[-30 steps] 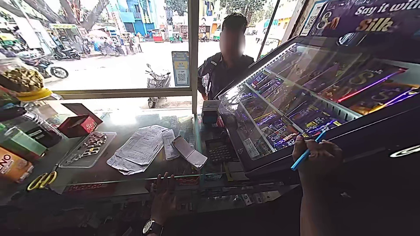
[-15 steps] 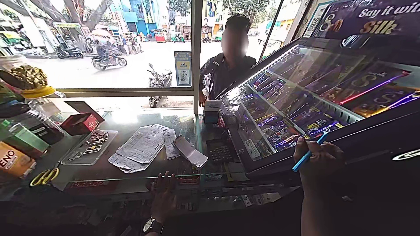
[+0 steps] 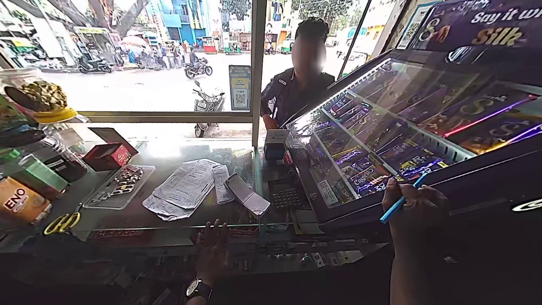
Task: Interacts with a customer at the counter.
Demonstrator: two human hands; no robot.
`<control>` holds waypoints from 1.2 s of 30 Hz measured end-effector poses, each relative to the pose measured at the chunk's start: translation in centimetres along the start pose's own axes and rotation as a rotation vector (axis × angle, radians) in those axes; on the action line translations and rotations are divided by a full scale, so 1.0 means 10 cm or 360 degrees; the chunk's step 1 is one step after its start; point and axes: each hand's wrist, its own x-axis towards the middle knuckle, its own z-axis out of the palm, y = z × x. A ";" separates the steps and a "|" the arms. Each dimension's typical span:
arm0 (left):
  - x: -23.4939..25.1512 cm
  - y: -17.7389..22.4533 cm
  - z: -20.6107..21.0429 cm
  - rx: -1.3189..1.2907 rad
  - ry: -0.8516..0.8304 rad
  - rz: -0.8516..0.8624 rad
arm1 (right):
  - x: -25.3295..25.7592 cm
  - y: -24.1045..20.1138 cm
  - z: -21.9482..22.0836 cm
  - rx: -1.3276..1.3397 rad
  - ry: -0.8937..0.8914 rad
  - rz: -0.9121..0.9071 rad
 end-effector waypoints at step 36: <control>0.00 0.04 0.04 -0.0038 0.0029 0.0023 | -0.09 0.20 0.16 -0.0009 0.0076 0.0037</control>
